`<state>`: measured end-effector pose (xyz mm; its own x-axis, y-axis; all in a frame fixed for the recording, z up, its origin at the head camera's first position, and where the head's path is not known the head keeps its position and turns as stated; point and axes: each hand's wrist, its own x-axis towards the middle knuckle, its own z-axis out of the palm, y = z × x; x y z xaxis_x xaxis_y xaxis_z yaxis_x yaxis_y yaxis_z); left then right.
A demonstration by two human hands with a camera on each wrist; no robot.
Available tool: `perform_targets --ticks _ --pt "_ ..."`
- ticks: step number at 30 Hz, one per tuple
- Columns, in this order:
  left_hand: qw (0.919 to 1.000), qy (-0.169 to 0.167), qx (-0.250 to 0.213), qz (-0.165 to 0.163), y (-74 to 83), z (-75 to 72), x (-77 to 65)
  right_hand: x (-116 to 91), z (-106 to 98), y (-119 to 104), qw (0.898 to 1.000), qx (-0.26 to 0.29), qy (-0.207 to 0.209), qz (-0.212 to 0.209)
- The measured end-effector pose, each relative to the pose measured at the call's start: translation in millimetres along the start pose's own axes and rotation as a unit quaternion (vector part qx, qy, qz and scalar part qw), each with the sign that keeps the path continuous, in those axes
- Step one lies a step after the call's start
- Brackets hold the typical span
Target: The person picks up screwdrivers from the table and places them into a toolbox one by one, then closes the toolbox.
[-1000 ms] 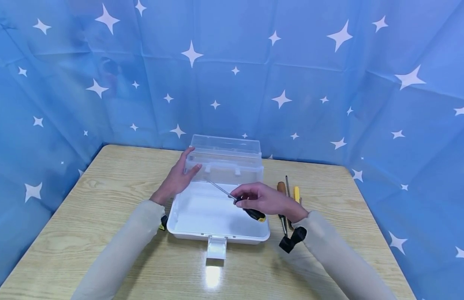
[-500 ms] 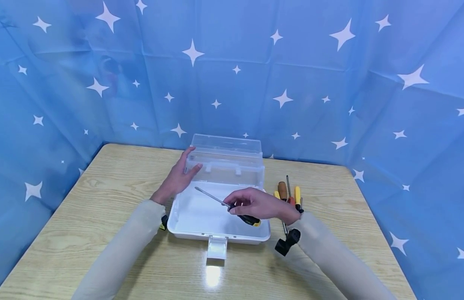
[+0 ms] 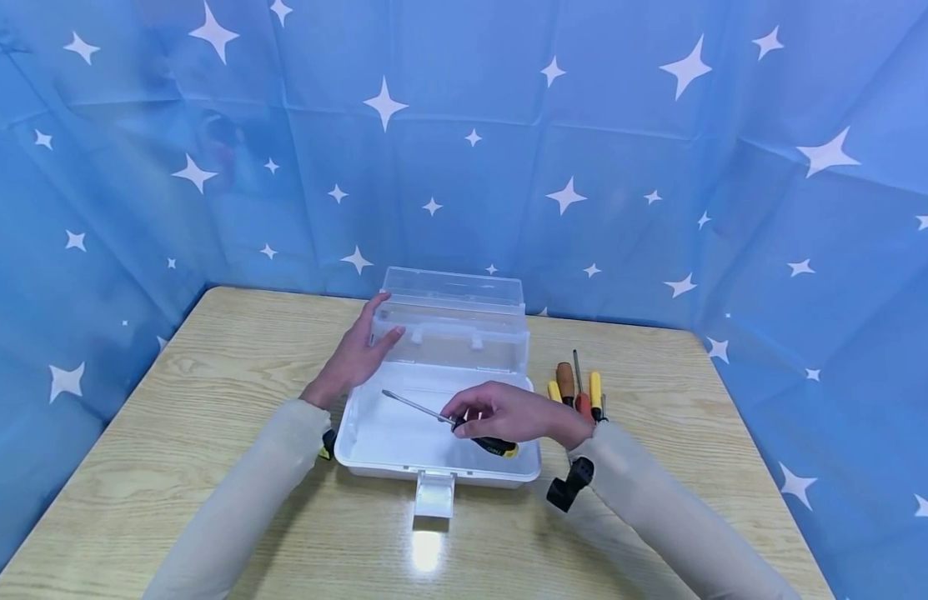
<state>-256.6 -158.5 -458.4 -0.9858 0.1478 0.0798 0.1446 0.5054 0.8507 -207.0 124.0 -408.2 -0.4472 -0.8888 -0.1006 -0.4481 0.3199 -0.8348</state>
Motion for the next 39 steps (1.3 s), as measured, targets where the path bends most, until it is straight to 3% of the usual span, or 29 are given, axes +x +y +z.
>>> perform_targets --ticks 18,39 --pt "0.9999 -0.006 -0.003 -0.012 -0.1 -0.6 -1.0 9 9 5 0.996 -0.025 -0.049 0.073" --pt "0.9999 -0.004 -0.004 -0.010 -0.4 -0.9 -1.0 25 19 14 0.989 -0.033 -0.083 0.119"
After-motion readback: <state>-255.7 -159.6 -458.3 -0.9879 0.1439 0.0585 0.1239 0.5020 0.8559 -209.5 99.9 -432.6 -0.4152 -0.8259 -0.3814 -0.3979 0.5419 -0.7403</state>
